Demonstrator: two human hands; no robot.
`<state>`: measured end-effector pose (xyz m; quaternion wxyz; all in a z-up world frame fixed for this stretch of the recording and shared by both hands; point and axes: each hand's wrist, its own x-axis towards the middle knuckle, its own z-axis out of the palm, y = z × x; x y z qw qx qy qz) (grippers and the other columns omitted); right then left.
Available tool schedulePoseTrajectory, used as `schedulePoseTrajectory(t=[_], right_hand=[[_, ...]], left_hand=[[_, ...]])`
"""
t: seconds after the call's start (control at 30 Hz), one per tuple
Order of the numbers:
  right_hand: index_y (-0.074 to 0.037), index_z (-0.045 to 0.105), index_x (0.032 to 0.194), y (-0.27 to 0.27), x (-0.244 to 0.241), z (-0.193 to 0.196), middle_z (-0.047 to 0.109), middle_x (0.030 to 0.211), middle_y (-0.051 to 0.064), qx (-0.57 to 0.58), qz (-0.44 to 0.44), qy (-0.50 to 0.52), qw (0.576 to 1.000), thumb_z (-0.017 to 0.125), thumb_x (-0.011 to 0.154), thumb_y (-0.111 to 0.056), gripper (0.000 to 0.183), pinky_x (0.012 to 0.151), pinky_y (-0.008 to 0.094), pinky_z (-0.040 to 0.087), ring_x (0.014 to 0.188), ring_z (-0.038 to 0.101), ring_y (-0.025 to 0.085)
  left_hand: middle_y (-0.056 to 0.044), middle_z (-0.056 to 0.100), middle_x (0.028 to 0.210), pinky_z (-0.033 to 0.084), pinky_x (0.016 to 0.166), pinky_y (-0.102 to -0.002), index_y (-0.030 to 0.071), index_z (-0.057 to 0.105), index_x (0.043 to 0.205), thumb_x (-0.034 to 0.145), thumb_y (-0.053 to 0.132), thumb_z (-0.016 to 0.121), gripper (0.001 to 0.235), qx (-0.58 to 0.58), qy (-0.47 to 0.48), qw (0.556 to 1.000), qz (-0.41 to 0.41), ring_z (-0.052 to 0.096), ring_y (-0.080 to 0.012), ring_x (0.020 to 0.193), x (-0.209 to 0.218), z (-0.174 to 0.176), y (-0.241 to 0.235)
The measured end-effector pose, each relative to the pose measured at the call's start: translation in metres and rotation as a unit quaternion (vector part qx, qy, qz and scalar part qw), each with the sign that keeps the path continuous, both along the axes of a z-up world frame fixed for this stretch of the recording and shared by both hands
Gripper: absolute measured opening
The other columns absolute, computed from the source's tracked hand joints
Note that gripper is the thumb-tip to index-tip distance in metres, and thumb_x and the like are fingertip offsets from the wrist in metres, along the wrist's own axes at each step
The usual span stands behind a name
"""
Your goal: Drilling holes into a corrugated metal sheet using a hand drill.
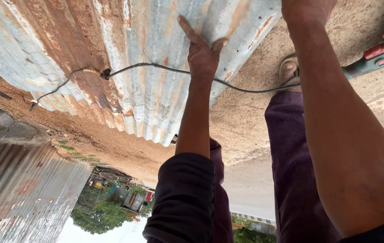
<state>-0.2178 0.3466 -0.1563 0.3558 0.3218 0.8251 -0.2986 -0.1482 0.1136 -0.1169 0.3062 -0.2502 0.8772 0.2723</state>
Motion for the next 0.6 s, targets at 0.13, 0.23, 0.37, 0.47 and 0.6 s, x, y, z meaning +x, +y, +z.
schedulePoseTrajectory(t=[0.13, 0.23, 0.37, 0.47, 0.6], right_hand=[[0.007, 0.066, 0.109, -0.004, 0.026, -0.010, 0.071, 0.093, 0.017, 0.000, 0.017, -0.006, 1.000, 0.089, 0.091, -0.040, 0.055, 0.073, 0.035, 0.060, 0.080, 0.070, 0.020], [0.007, 0.067, 0.109, -0.006, 0.019, -0.016, 0.071, 0.093, 0.018, 0.003, 0.031, 0.010, 0.999, 0.088, 0.092, -0.041, 0.055, 0.075, 0.038, 0.059, 0.081, 0.070, 0.022], [0.004, 0.069, 0.109, -0.007, -0.024, 0.014, 0.073, 0.097, 0.018, -0.005, -0.053, 0.023, 0.998, 0.087, 0.091, -0.038, 0.049, 0.076, 0.037, 0.062, 0.081, 0.072, 0.023], [0.007, 0.063, 0.116, -0.010, -0.027, 0.021, 0.073, 0.101, 0.021, -0.024, -0.136, 0.105, 0.985, 0.089, 0.087, -0.032, 0.055, 0.076, 0.036, 0.065, 0.083, 0.075, 0.027], [0.005, 0.067, 0.108, -0.016, -0.038, 0.043, 0.068, 0.099, 0.025, -0.029, -0.138, 0.055, 0.988, 0.087, 0.089, -0.033, 0.047, 0.070, 0.040, 0.064, 0.077, 0.074, 0.030]], left_hand=[[-0.035, 0.050, 0.147, 0.051, 0.109, -0.047, 0.020, -0.035, 0.152, 0.084, 0.033, 0.086, 0.140, -0.001, -0.005, 1.000, -0.002, 0.057, -0.0453, 0.132, 0.000, 0.000, 0.000], [-0.034, 0.054, 0.145, 0.053, 0.109, -0.045, 0.016, -0.037, 0.153, 0.084, 0.036, 0.083, 0.140, 0.011, -0.001, 1.000, -0.002, 0.061, -0.0437, 0.131, -0.004, 0.002, 0.001], [-0.042, 0.046, 0.143, 0.052, 0.108, -0.046, 0.014, -0.036, 0.151, 0.085, 0.038, 0.085, 0.140, -0.003, -0.021, 0.999, -0.035, 0.058, -0.0499, 0.127, -0.017, 0.011, 0.005], [-0.045, 0.045, 0.142, 0.049, 0.110, -0.046, 0.010, -0.037, 0.149, 0.084, 0.041, 0.085, 0.141, -0.017, -0.065, 0.997, -0.040, 0.054, -0.0520, 0.129, -0.032, 0.014, 0.012], [-0.042, 0.046, 0.144, 0.044, 0.113, -0.044, 0.009, -0.038, 0.151, 0.083, 0.035, 0.080, 0.139, -0.037, -0.132, 0.991, 0.009, 0.050, -0.0503, 0.135, -0.033, 0.025, 0.015]])
